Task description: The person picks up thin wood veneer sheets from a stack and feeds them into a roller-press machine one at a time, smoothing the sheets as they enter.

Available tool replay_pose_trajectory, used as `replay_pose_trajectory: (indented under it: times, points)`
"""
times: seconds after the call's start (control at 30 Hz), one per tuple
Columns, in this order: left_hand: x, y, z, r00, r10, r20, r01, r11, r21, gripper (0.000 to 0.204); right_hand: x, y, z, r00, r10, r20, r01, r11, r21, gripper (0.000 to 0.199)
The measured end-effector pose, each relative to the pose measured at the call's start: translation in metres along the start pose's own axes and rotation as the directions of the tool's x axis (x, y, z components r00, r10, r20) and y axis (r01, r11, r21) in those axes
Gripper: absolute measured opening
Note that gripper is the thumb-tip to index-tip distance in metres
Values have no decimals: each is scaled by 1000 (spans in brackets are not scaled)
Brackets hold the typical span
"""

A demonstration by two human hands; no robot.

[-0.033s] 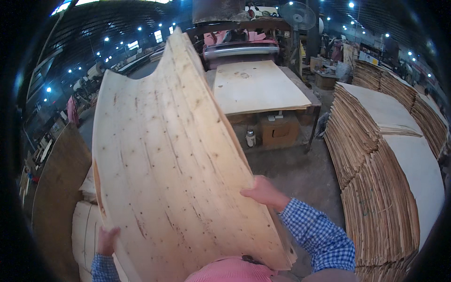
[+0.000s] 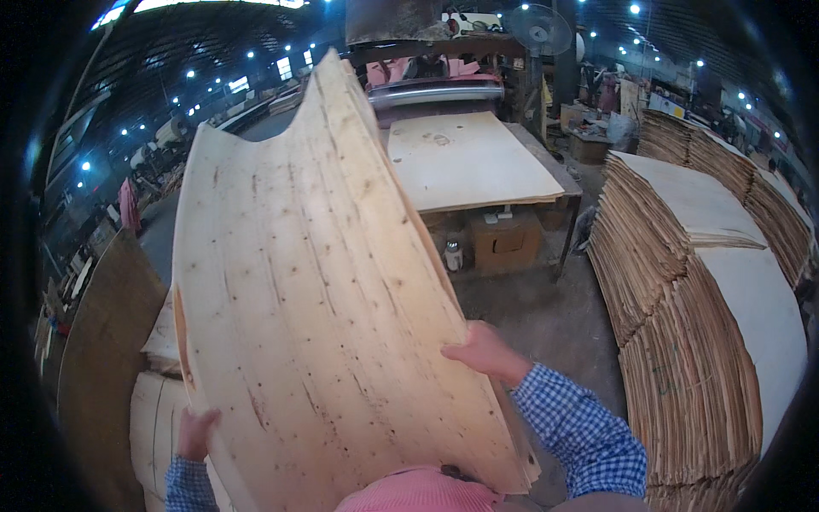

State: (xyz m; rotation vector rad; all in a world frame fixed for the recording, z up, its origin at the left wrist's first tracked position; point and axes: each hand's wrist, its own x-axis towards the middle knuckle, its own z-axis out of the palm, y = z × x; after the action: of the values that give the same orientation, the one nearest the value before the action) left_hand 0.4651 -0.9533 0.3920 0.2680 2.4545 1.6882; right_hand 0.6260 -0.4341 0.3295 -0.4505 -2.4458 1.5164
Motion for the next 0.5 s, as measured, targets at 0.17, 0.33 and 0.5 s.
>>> replay_pose_trajectory:
  times: [0.17, 0.33, 0.5]
  points:
    - [144, 30, 83, 991, 52, 126, -41, 996, -84, 32, 80, 23, -59, 983, 129, -134, -117, 989, 93, 38]
    - [253, 24, 151, 969, 27, 246, -6, 997, -83, 30, 132, -4, -103, 947, 234, -220, -259, 962, -91, 36]
    - [312, -15, 108, 950, 64, 304, -18, 989, -150, 31, 133, -18, -29, 923, 244, -298, -233, 970, 73, 35]
